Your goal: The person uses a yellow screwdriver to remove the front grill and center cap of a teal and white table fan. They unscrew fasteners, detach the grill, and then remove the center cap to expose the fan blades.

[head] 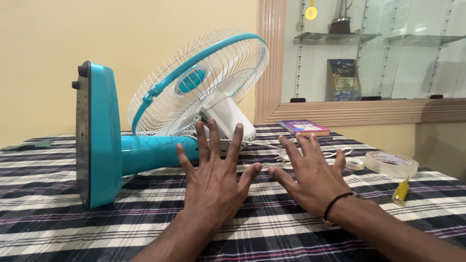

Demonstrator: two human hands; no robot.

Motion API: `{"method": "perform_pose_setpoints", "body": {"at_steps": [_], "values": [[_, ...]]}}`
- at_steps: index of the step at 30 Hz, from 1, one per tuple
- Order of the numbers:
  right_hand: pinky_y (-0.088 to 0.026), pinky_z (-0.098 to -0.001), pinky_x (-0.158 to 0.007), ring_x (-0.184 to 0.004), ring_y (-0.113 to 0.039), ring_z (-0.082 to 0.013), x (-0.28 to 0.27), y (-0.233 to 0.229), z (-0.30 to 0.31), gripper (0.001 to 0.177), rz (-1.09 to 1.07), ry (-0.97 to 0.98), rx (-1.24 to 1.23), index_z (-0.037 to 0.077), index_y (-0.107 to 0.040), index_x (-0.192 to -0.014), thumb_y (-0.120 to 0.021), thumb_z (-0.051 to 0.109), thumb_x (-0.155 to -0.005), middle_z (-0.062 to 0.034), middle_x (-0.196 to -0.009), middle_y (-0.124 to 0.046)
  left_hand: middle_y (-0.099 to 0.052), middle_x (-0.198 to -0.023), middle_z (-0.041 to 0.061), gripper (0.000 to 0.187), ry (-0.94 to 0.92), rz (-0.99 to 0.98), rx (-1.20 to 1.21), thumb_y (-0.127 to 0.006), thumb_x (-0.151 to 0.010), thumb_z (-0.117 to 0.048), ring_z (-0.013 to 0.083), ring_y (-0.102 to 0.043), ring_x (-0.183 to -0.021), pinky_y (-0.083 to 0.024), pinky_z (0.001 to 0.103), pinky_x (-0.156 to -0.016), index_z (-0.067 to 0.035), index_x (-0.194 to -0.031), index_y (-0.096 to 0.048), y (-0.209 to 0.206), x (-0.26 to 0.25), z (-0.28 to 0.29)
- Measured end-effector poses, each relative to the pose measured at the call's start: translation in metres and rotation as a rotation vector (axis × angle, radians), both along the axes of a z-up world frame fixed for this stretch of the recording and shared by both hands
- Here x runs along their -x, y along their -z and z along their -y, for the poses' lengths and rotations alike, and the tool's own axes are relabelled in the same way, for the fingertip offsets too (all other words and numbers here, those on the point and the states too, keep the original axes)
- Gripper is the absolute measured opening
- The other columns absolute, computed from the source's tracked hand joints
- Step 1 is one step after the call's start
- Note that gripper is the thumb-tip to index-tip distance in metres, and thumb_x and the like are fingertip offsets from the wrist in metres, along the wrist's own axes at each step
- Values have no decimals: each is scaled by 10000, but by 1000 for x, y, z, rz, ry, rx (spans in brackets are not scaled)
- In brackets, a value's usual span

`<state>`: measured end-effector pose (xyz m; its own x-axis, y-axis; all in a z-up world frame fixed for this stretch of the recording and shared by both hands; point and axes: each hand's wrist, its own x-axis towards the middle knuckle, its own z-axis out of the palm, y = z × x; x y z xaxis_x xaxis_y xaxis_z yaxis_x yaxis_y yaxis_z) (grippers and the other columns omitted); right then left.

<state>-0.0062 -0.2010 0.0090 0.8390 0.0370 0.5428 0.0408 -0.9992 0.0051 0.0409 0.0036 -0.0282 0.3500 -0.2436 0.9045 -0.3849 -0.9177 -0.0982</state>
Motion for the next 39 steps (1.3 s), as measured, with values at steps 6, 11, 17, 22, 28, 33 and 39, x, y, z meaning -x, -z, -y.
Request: {"method": "perform_pose_setpoints", "body": {"at_steps": [6, 11, 17, 22, 28, 33, 39], "values": [[-42, -800, -1086, -1518, -65, -330, -5, 1, 1, 816, -69, 30, 22, 353, -171, -1620, -399, 716, -926, -145, -1689, -138, 54, -1649, 271, 829, 6, 58, -4, -350, -953, -713, 414, 247, -1518, 133, 816, -1047, -232, -1587, -119, -1, -1, 0], [-62, -795, -1122, -1539, -101, -305, -5, -3, 4, 839, -81, 83, 7, 344, -158, -1631, -396, 709, -914, -112, -1658, -168, -4, -1650, 286, 805, 13, -19, 4, -348, -960, -695, 419, 252, -1519, 141, 833, -1039, -236, -1586, -135, -9, 13, 1], [-104, -809, -1118, -1506, -275, -282, 3, -22, 23, 829, -25, 55, -124, 286, -215, -1586, -480, 682, -907, -68, -1598, -346, -270, -1618, 183, 652, 35, -352, 51, -467, -961, -564, 385, 123, -1543, 115, 830, -1066, -236, -1517, -374, -39, 39, 12], [-269, -745, -1141, -1315, -589, -288, 9, -34, 50, 811, -82, 106, -203, 307, -280, -1559, -560, 629, -870, 7, -1365, -677, -376, -1606, 198, 604, 220, -288, 74, -636, -887, -385, 386, -14, -1573, 68, 792, -1068, -194, -1450, -528, -56, 55, 35], [-608, -460, -973, -1072, -773, -292, -2, -43, 124, 643, -118, 277, -173, 211, -584, -1425, -604, 575, -895, -106, -1185, -788, -375, -1601, 194, 605, 327, -316, 61, -666, -862, -332, 365, -36, -1574, 49, 760, -1092, -223, -1442, -531, -62, 63, 52], [-579, -419, -898, -986, -729, -307, -8, -35, 204, 662, -147, 440, -57, 97, -712, -1275, -701, 615, -863, -177, -1125, -770, -382, -1598, 181, 620, 311, -390, 63, -662, -872, -340, 362, -37, -1578, 46, 761, -1097, -191, -1453, -507, -52, 63, 48], [-563, -404, -612, -694, -707, -286, 11, -19, 219, 719, -318, 515, -529, 14, -623, -1301, -704, 570, -852, -215, -1014, -792, -375, -1602, 161, 646, 297, -464, 67, -664, -869, -344, 356, -44, -1572, 31, 749, -1104, -199, -1471, -481, -50, 65, 52]]}}
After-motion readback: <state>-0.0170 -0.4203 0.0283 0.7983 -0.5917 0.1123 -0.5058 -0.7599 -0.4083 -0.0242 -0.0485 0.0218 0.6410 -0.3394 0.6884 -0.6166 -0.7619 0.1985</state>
